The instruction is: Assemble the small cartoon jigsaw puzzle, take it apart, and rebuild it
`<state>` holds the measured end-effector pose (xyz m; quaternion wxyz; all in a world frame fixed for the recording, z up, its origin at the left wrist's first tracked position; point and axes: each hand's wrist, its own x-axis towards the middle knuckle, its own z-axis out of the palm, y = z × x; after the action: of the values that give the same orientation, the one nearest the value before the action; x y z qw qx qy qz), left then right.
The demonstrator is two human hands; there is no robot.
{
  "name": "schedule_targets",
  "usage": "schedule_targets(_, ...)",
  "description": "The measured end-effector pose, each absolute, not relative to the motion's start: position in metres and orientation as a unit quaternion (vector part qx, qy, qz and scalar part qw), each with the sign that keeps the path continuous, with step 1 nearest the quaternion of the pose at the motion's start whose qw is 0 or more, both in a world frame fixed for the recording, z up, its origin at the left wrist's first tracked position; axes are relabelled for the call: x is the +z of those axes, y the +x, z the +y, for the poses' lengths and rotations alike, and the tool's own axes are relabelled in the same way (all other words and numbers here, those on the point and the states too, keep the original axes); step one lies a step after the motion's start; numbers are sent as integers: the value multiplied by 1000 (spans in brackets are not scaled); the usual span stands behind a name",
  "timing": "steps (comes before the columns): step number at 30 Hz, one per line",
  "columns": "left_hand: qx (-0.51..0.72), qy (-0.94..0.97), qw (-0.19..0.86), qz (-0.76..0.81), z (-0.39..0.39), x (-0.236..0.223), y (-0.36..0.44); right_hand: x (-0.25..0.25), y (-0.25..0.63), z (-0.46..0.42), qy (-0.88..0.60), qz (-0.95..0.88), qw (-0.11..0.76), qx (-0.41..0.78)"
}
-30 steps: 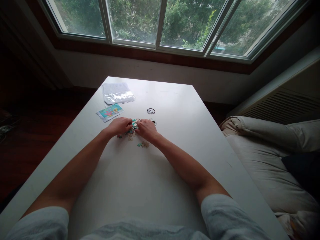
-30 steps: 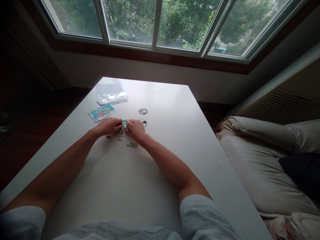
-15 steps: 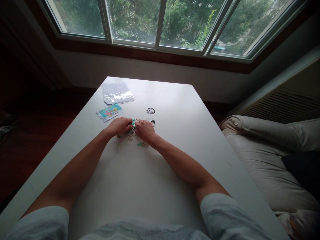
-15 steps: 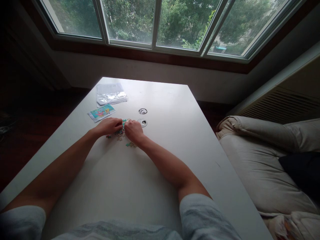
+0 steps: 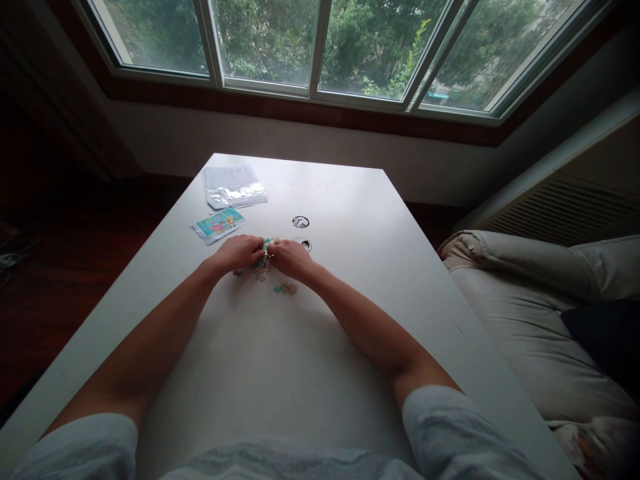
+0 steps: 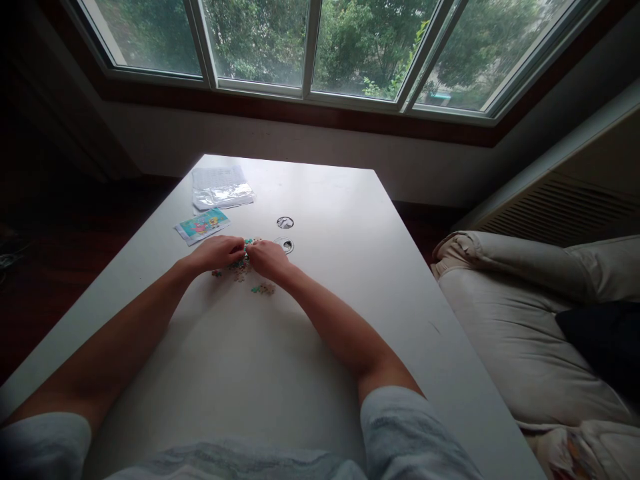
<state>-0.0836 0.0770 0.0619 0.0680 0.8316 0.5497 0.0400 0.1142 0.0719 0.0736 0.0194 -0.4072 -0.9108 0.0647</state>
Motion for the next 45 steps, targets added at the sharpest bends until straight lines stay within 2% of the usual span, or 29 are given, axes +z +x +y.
schedule_targets(2, 43, 832, 71, 549, 77, 63, -85, 81, 123, 78, -376, -923, 19, 83)
schedule_targets(11, 53, 835, 60, 545, 74, 73, -84, 88, 129, 72, -441, -895, -56, 36)
schedule_targets(18, 42, 846, 56, 528, 73, 77, -80, 78, 115, 64, -447, -893, -42, 4)
schedule_targets(29, 43, 848, 60, 524, 73, 74, -80, 81, 124, 75, -452, -890, -42, 50)
schedule_targets(41, 81, 871, 154, 460, 76, 66, -77, 71, 132, 85, -431, -898, -5, 84)
schedule_targets(45, 104, 876, 146, 447, 77, 65, -79, 67, 132, 88, -415, -903, 10, 113)
